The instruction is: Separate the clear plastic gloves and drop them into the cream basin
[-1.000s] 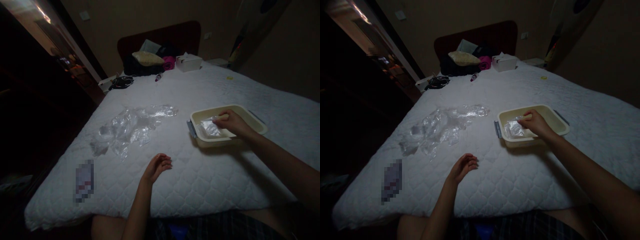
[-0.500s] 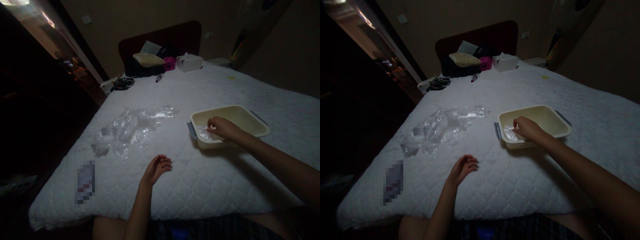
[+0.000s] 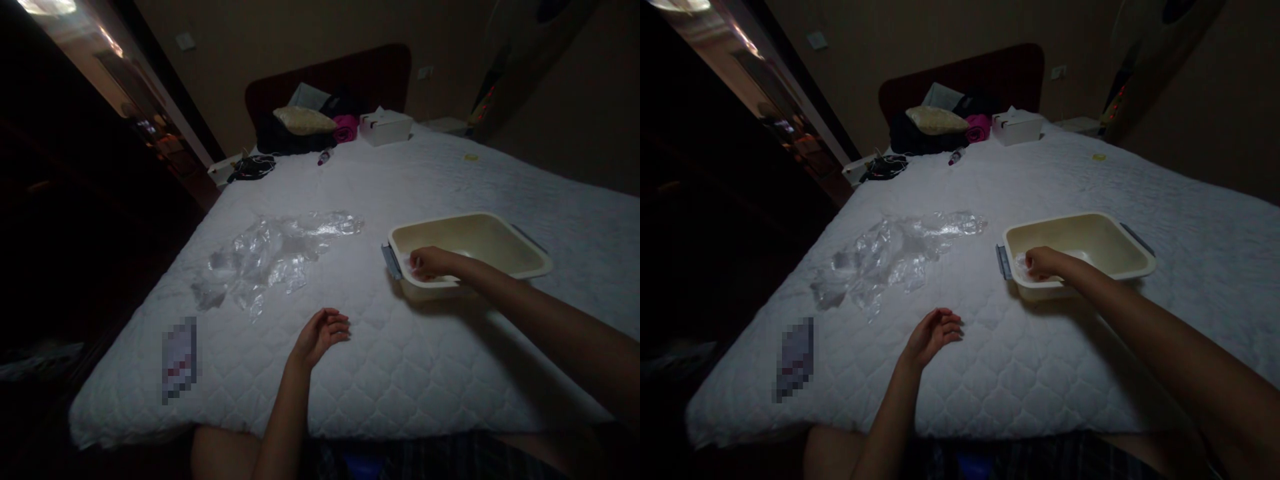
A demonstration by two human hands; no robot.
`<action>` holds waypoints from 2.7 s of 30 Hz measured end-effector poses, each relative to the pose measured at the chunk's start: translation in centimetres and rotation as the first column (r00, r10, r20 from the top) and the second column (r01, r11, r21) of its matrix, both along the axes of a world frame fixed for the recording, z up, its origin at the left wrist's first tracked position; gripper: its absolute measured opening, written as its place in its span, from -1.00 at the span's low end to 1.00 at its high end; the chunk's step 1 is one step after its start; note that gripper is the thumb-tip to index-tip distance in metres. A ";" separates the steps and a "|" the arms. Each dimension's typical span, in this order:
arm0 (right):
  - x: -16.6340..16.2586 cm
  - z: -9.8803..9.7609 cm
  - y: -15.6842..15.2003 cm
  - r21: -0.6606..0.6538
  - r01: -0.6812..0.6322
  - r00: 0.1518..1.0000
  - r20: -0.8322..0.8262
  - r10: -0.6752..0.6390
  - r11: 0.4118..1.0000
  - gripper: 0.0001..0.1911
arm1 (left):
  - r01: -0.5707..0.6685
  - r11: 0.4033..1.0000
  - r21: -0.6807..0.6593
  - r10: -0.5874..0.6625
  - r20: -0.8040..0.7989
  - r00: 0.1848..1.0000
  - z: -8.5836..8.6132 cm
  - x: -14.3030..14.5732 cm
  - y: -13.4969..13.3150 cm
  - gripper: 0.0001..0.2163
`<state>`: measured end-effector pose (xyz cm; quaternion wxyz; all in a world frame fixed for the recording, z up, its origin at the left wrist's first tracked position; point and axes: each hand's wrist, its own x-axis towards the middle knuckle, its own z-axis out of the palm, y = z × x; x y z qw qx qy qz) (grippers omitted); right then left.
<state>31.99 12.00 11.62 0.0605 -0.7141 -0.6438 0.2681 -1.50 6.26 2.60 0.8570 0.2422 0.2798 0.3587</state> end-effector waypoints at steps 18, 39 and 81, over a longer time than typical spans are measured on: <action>-11.8 2.3 -4.9 0.755 -0.380 0.925 0.318 0.209 0.535 -0.75 | -0.011 0.999 0.037 0.010 0.008 1.000 0.1 0.3 -0.1 -0.78; -18.2 -10.6 -4.7 0.711 -0.188 0.982 0.156 0.109 0.678 -0.61 | 0.534 0.387 0.752 0.922 -0.310 -0.231 -1.7 -6.8 0.0 -0.82; -27.0 -2.5 6.9 0.848 0.213 0.937 -0.318 0.144 0.486 -0.72 | 0.387 0.405 0.829 0.914 -0.369 -0.166 -2.0 -6.4 0.3 -0.86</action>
